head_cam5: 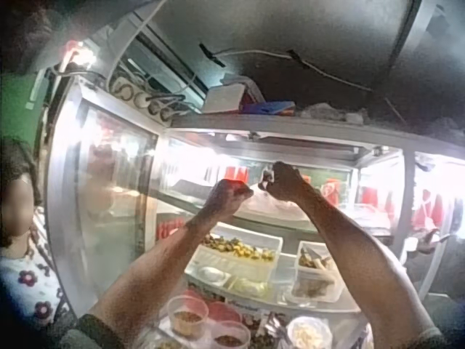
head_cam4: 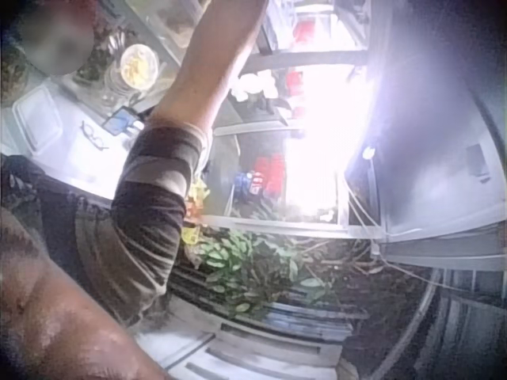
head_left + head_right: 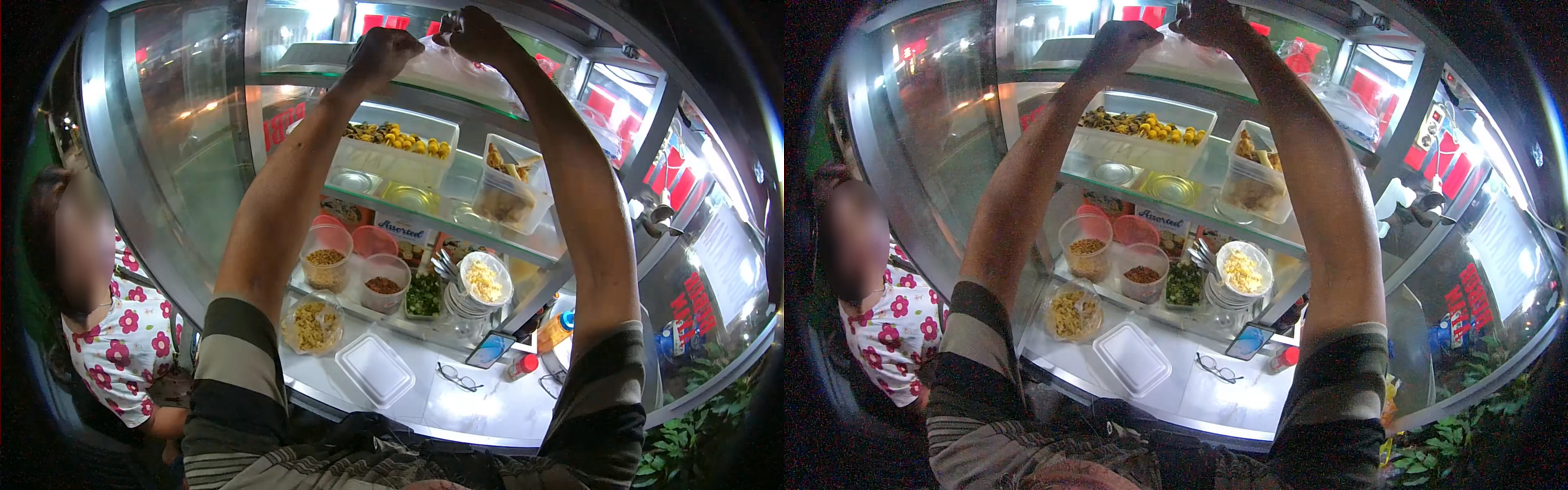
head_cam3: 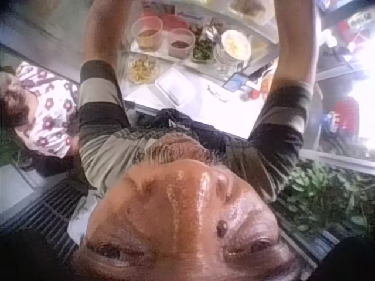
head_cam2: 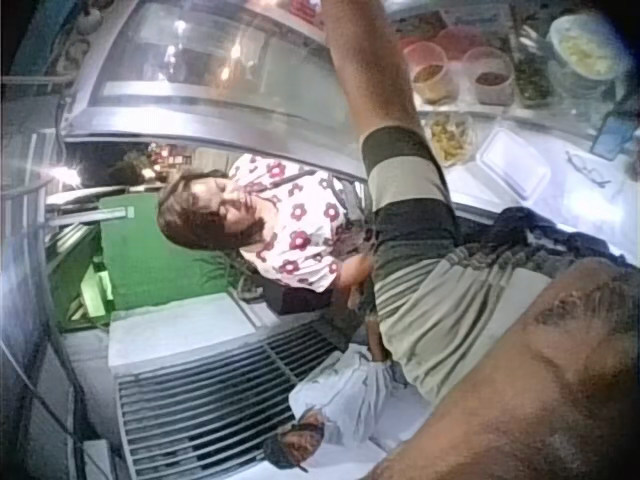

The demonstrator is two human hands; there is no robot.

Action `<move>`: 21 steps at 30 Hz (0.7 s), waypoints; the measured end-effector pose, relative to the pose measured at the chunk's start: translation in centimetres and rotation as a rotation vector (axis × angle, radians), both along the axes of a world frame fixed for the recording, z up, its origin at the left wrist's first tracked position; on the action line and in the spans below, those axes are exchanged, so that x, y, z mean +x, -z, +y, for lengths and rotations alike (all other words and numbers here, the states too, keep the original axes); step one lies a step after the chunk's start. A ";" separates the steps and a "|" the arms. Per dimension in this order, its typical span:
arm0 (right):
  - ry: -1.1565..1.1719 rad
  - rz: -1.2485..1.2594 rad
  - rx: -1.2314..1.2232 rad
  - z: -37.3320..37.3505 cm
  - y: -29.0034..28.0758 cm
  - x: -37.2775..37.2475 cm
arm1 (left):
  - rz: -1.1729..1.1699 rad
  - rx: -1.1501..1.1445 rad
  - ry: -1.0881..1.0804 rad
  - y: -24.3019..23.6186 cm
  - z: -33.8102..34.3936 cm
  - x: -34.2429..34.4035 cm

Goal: The person prepares food by opening a styrofoam container, scooping porridge into it from a pot, and adding sauce and toppings from containers. The person then packs the food container into a plastic bag and handles paper money from a drawer to complete the transaction.

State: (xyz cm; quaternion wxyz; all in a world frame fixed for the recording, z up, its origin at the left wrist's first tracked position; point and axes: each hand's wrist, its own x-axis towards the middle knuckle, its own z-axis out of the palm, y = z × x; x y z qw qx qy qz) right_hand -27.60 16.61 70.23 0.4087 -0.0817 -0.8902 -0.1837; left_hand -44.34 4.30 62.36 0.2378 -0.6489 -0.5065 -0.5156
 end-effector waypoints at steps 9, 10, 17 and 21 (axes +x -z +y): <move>-0.083 0.013 -0.206 -2.9 0.1 0.3 | -0.019 0.005 -0.080 1.2 -1.3 1.2; -0.194 -0.076 -0.559 -5.7 0.2 0.8 | -0.019 0.004 -0.098 1.4 -2.0 0.4; -0.440 -0.042 -0.322 -5.2 0.5 2.2 | 0.025 0.093 -0.023 1.0 0.0 1.0; -0.143 0.174 0.154 -4.9 1.4 1.3 | -0.234 0.061 0.304 0.6 -0.3 0.6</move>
